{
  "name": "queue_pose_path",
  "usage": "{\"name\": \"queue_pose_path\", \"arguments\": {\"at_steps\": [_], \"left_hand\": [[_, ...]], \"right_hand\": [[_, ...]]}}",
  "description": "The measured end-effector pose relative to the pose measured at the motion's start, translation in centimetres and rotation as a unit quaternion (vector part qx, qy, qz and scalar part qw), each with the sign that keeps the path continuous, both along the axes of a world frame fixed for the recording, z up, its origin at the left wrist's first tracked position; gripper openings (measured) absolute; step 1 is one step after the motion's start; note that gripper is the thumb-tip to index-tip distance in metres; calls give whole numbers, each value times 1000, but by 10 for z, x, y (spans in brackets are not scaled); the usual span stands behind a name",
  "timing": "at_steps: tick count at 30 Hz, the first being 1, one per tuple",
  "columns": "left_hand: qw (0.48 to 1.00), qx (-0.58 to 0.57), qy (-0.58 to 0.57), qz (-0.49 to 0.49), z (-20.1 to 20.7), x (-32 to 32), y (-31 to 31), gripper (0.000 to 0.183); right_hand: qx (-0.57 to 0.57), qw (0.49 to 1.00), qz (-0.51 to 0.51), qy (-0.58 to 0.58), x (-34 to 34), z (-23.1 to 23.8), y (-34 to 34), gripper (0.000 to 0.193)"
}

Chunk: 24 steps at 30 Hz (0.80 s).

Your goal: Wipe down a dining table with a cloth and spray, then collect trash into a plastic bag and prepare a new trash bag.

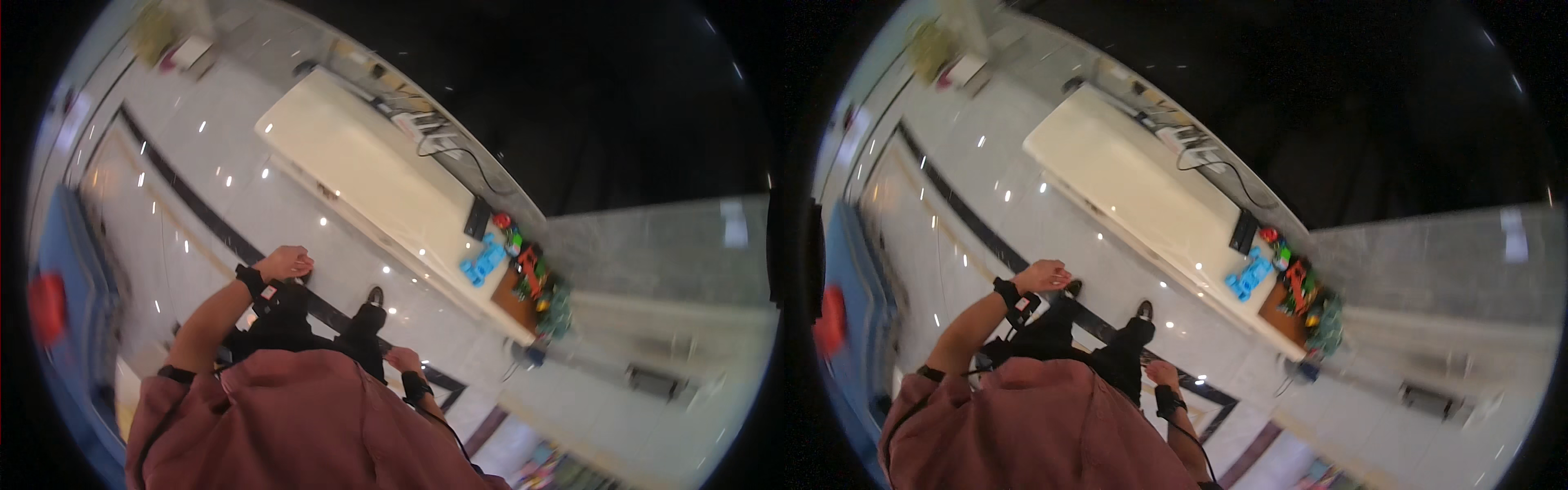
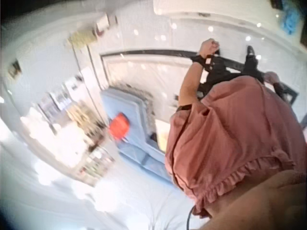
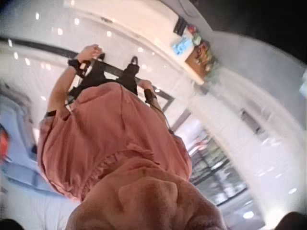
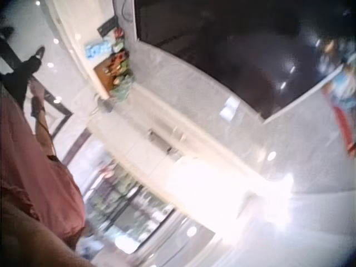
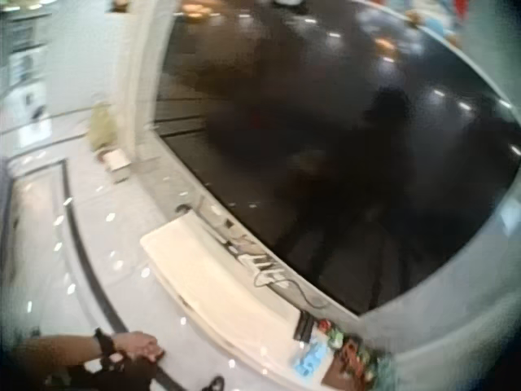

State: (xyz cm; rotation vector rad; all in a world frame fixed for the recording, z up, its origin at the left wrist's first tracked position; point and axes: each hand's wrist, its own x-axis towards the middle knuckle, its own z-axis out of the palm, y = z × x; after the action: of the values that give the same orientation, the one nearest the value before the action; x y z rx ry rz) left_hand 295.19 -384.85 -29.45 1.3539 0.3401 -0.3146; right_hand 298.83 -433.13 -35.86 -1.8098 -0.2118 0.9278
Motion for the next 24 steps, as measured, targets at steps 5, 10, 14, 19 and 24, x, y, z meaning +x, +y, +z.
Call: {"name": "queue_pose_path", "arguments": {"at_steps": [5, 10, 14, 19, 24], "left_hand": [[914, -195, 247, 258, 28, -24, -101, 22], [861, -174, 367, 305, -40, -75, -190, 25], [855, 125, 464, 195, -131, -113, -265, 43], [793, 196, 574, 59, -150, -122, -324, 83], [762, 332, 550, 81, -155, -131, -333, 74]], "right_hand": [[-147, 875, 389, -249, 136, -15, -34, 9], [-199, 957, 42, 206, 209, -30, 17, 8], [-197, 952, 72, 222, 221, -96, 70, 13], [-213, 942, 259, -19, 244, -218, 127, 18], [-346, 872, 249, -241, 247, -300, 171, 48]]}}
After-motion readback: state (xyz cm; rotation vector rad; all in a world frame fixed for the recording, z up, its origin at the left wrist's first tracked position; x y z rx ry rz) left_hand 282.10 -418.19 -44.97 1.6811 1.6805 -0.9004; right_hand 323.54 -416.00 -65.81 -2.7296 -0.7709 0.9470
